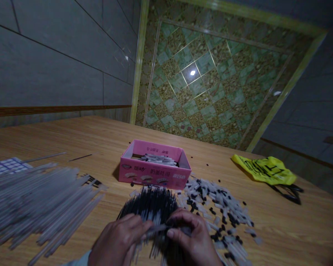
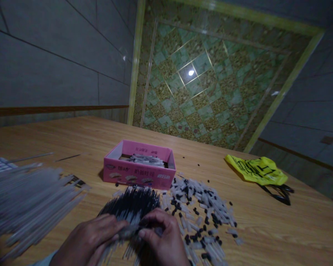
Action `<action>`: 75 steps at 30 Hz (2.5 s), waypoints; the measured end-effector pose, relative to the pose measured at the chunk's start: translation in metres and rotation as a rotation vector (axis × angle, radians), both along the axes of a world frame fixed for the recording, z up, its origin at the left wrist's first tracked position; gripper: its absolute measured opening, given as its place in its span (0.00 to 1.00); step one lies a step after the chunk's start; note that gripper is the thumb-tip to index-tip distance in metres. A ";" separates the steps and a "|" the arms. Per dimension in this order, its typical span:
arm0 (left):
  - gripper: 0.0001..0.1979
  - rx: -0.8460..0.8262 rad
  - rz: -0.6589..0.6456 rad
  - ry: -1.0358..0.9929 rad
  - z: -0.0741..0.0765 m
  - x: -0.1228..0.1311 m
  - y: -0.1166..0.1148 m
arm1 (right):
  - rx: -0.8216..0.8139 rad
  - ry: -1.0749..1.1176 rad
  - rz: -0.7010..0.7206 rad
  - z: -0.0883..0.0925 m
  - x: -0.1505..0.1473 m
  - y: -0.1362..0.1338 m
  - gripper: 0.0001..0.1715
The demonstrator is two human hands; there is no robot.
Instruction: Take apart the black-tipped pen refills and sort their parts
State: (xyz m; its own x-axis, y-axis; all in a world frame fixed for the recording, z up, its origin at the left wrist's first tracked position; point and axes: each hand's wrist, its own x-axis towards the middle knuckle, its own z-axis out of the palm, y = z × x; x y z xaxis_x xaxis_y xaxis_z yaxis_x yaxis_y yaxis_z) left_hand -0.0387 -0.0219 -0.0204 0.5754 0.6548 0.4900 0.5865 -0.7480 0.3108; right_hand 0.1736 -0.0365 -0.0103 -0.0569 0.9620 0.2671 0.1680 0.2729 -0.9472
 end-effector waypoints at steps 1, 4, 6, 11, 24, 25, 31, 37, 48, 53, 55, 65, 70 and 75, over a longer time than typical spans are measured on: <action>0.21 0.006 0.001 0.004 0.000 0.000 0.000 | 0.004 -0.038 -0.016 0.001 0.000 0.000 0.08; 0.22 0.015 -0.007 0.006 -0.002 0.000 0.000 | 0.027 -0.162 -0.046 0.005 0.001 -0.001 0.04; 0.22 0.005 -0.009 0.004 -0.003 0.001 0.000 | 0.077 -0.235 -0.048 0.006 0.002 -0.001 0.02; 0.21 0.014 -0.004 -0.012 -0.003 0.003 -0.002 | 0.201 -0.346 -0.019 0.009 0.001 -0.003 0.03; 0.19 0.054 0.015 -0.056 0.004 0.005 -0.006 | 0.148 -0.541 -0.099 -0.006 -0.006 -0.005 0.26; 0.18 0.047 0.025 -0.053 0.004 0.005 -0.006 | 0.120 -0.519 -0.079 -0.007 -0.005 -0.005 0.25; 0.17 0.022 0.032 -0.016 0.002 0.004 -0.004 | 0.072 -0.433 0.015 -0.007 -0.003 -0.005 0.13; 0.17 0.024 0.000 -0.023 0.004 0.004 -0.003 | 0.042 -0.473 -0.003 -0.010 -0.004 -0.006 0.21; 0.21 -0.044 0.003 -0.090 0.000 0.005 -0.004 | -0.018 -0.388 -0.016 -0.009 -0.005 -0.004 0.25; 0.13 -0.209 0.153 -0.321 -0.003 0.000 -0.001 | -0.267 0.273 0.159 -0.018 -0.002 0.002 0.18; 0.10 -0.377 0.263 -0.487 0.000 -0.001 0.002 | -0.335 0.443 0.262 -0.021 -0.001 0.003 0.22; 0.14 -1.300 0.146 -1.348 0.012 0.006 0.011 | -0.391 0.665 0.288 -0.015 -0.019 -0.006 0.28; 0.11 -1.313 0.194 -1.456 0.011 0.009 0.011 | -0.419 0.385 0.274 -0.016 -0.018 -0.007 0.21; 0.11 -1.330 0.185 -1.467 0.010 0.010 0.009 | -0.337 0.225 0.309 -0.007 -0.018 -0.007 0.24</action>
